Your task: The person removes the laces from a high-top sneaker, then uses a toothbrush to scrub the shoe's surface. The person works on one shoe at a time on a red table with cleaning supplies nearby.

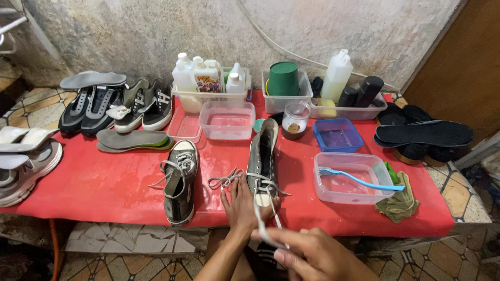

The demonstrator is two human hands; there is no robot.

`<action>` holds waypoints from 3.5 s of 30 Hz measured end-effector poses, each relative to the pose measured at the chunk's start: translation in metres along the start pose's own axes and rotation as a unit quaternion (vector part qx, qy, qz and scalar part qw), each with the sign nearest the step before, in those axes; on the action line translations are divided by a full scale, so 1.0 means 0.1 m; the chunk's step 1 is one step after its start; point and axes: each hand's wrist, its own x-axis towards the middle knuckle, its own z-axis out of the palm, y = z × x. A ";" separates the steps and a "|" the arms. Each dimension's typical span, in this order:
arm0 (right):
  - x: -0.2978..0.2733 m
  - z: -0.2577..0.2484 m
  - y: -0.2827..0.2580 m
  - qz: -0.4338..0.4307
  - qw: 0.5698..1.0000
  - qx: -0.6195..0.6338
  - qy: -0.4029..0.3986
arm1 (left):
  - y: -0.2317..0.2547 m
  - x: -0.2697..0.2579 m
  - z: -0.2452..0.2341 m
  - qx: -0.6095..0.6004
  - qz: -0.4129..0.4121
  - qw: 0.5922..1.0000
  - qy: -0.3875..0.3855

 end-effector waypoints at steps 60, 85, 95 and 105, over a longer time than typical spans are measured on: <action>1.20 -0.34 0.78 0.127 0.953 -0.116 0.249 | 0.14 -0.10 -0.25 -0.041 -0.031 0.998 -0.035; 1.44 -0.46 1.47 0.018 0.919 -0.369 0.138 | 0.10 -0.04 -0.19 -0.053 -0.011 0.999 -0.002; 1.23 -0.23 1.10 0.117 0.869 -0.476 0.066 | 0.15 -0.12 -0.26 -0.088 -0.014 0.996 0.024; 0.70 -0.44 0.87 0.051 0.945 -0.294 0.136 | 0.09 -0.06 -0.12 -0.039 -0.025 0.999 0.002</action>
